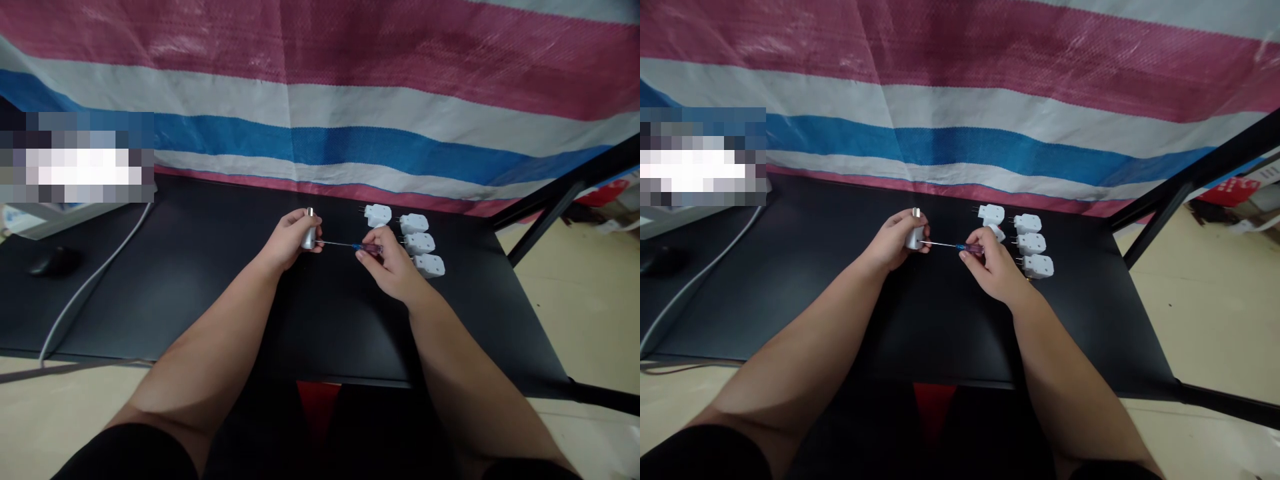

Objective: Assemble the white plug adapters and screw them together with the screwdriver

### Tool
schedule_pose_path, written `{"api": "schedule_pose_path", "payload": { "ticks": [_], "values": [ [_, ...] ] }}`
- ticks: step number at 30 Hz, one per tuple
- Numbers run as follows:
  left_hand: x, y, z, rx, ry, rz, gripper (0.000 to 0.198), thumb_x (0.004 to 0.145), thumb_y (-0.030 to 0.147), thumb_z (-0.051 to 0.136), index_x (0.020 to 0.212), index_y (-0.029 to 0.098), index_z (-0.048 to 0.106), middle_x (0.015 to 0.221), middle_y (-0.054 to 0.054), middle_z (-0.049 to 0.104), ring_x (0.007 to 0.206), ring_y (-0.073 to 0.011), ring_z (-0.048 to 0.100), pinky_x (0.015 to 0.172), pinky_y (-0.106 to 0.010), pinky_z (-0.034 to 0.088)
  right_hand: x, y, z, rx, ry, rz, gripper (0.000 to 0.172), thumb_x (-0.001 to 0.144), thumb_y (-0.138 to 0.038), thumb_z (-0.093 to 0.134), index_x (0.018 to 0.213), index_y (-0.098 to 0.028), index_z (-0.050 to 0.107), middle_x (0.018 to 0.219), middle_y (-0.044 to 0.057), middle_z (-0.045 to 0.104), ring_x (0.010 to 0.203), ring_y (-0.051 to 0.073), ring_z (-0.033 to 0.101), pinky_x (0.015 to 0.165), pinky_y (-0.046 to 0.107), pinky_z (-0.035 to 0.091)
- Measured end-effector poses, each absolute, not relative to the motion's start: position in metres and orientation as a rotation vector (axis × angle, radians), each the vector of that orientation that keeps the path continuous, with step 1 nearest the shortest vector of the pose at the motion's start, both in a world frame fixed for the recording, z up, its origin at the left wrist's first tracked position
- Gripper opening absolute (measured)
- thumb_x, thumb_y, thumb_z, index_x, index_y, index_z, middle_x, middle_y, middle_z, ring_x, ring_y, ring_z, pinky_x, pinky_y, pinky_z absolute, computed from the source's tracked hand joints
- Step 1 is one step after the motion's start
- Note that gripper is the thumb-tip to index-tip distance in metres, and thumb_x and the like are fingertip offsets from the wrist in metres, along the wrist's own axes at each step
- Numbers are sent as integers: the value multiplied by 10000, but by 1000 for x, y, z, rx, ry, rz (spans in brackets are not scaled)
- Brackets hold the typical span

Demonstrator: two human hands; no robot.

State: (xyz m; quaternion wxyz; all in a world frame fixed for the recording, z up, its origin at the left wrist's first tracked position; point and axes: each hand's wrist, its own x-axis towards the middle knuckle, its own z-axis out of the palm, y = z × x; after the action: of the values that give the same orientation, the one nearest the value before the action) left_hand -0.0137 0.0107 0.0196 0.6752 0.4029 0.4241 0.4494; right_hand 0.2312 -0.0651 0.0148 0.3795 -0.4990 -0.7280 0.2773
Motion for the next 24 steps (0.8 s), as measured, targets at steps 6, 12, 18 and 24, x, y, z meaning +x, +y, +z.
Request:
{"api": "schedule_pose_path", "payload": {
  "ticks": [6,12,18,24],
  "values": [
    [-13,9,19,952,946,995,200,781,279,807,854,186,646,706,-18,686,542,-154,693,498,-257,608,230,-61,19,-1424,-1867,710,468,1151,-619,512,881,-250,611,735,18,637,689,211,605,697,386,432],
    [-14,10,19,928,954,1011,198,798,289,804,844,186,641,703,-14,685,535,-148,687,485,-248,602,230,-64,17,-1331,-1870,758,259,1063,-472,698,1177,-275,572,931,17,683,790,214,617,761,377,473],
    [-13,11,17,944,951,1001,195,795,289,806,842,185,648,704,-15,691,533,-147,688,488,-249,608,230,-63,21,-1401,-1879,756,423,1130,-587,581,866,-258,561,728,-8,567,674,191,528,679,364,386],
    [-14,11,17,949,947,998,194,796,293,807,839,189,649,706,-23,696,539,-149,689,494,-247,605,229,-65,21,-1307,-1862,810,223,1077,-469,693,1124,-272,601,851,-7,631,737,197,572,729,370,433]
  ]
}}
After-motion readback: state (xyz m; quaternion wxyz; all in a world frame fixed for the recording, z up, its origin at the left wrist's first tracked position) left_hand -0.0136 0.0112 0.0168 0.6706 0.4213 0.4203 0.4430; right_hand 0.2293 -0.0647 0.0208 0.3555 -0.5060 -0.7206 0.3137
